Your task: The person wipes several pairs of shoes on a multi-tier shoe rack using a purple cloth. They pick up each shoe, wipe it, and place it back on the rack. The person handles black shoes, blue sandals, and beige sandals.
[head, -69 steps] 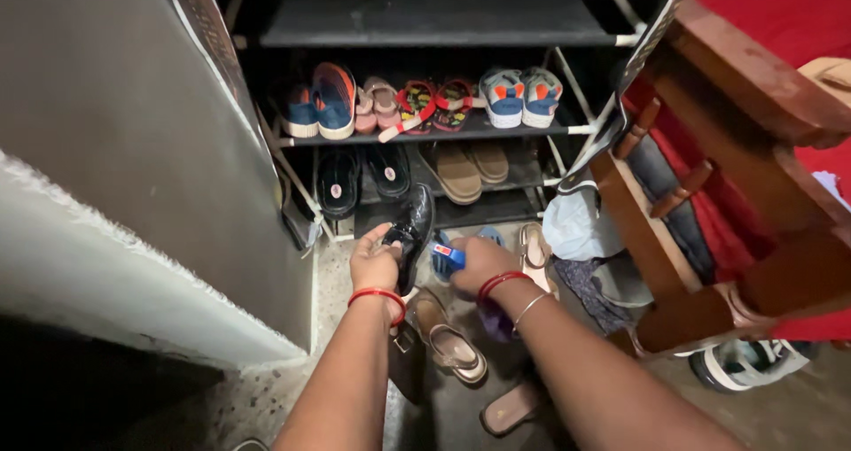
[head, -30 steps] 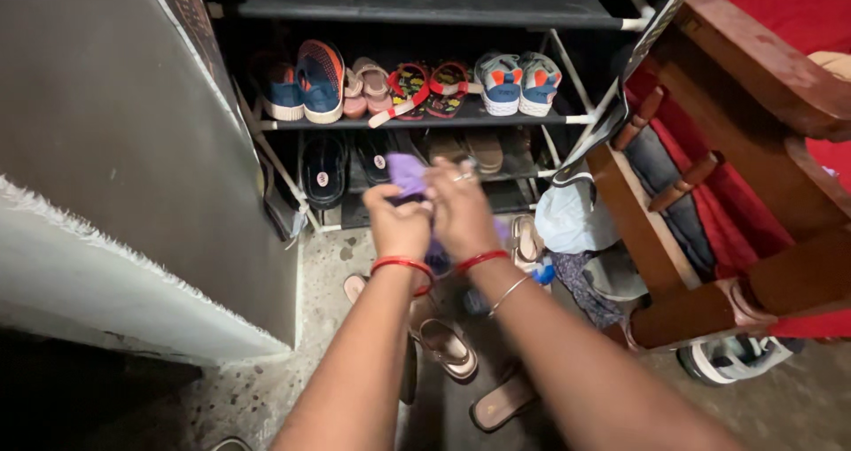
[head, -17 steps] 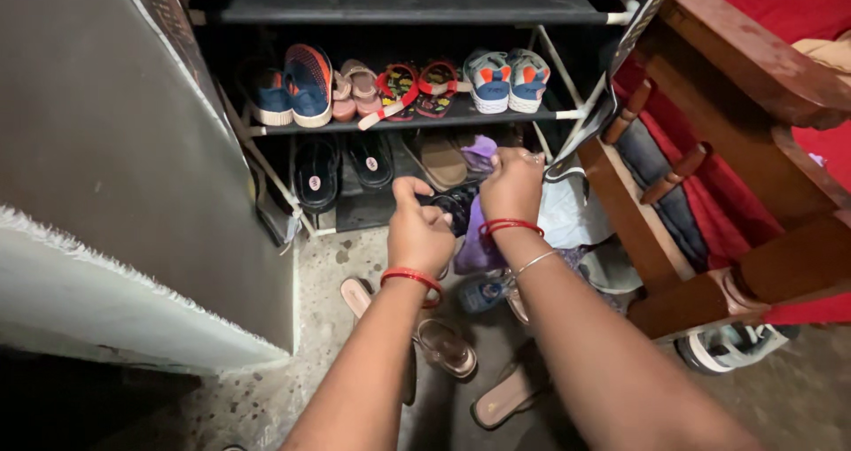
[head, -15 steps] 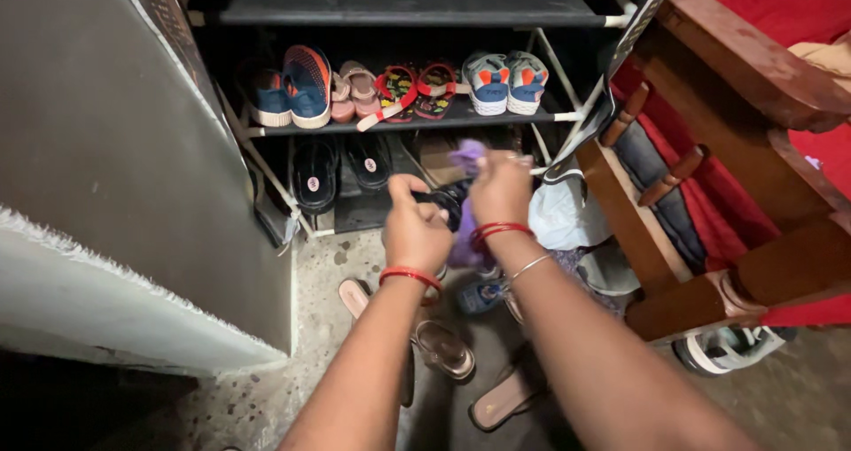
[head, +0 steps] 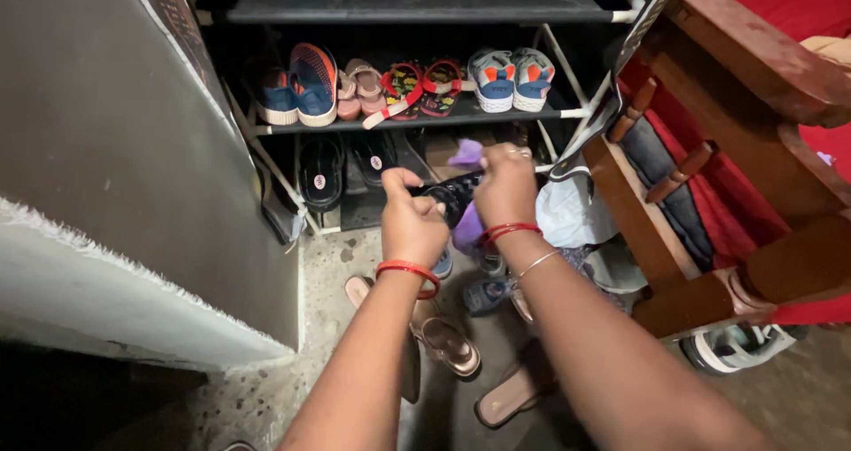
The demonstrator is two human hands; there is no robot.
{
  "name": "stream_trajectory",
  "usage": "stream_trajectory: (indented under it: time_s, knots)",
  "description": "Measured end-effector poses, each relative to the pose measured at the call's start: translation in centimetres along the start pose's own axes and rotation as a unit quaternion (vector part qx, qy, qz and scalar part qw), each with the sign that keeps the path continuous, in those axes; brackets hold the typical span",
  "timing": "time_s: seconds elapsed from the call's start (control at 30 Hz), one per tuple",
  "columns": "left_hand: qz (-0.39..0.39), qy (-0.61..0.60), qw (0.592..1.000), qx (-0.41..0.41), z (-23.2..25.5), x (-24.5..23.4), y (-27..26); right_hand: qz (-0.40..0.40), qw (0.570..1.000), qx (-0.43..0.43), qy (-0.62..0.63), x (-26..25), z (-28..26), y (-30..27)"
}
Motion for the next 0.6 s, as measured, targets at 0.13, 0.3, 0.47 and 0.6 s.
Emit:
stream_trajectory:
  time_s: [0.13,0.3,0.47,0.6]
  knots:
    - [0.022,-0.043,0.998,-0.031,-1.0,0.2,0.8,0.055,0.994,-0.036,0.084,0.1,-0.9,-0.4]
    - [0.077,-0.121,0.99,-0.009,-5.1,-0.2,2.8,-0.066,0.967,-0.17,0.18,2.9,-6.9,-3.5]
    - [0.036,-0.056,0.997,-0.025,-4.6,-0.5,2.2,-0.009,0.987,-0.161,-0.006,2.1,-5.0,-2.2]
    - [-0.008,-0.026,0.999,-0.039,-2.3,0.2,1.0,0.002,0.997,0.033,-0.077,0.7,2.0,0.0]
Point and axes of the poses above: each hand's wrist, its own y-axis towards the middle knuckle, its own x-axis out of the palm, z = x × y, the point moved 5 cm from there along y, towards the middle knuckle, and after that the axes turned 6 degrees about -z, right-handed, at the moved point
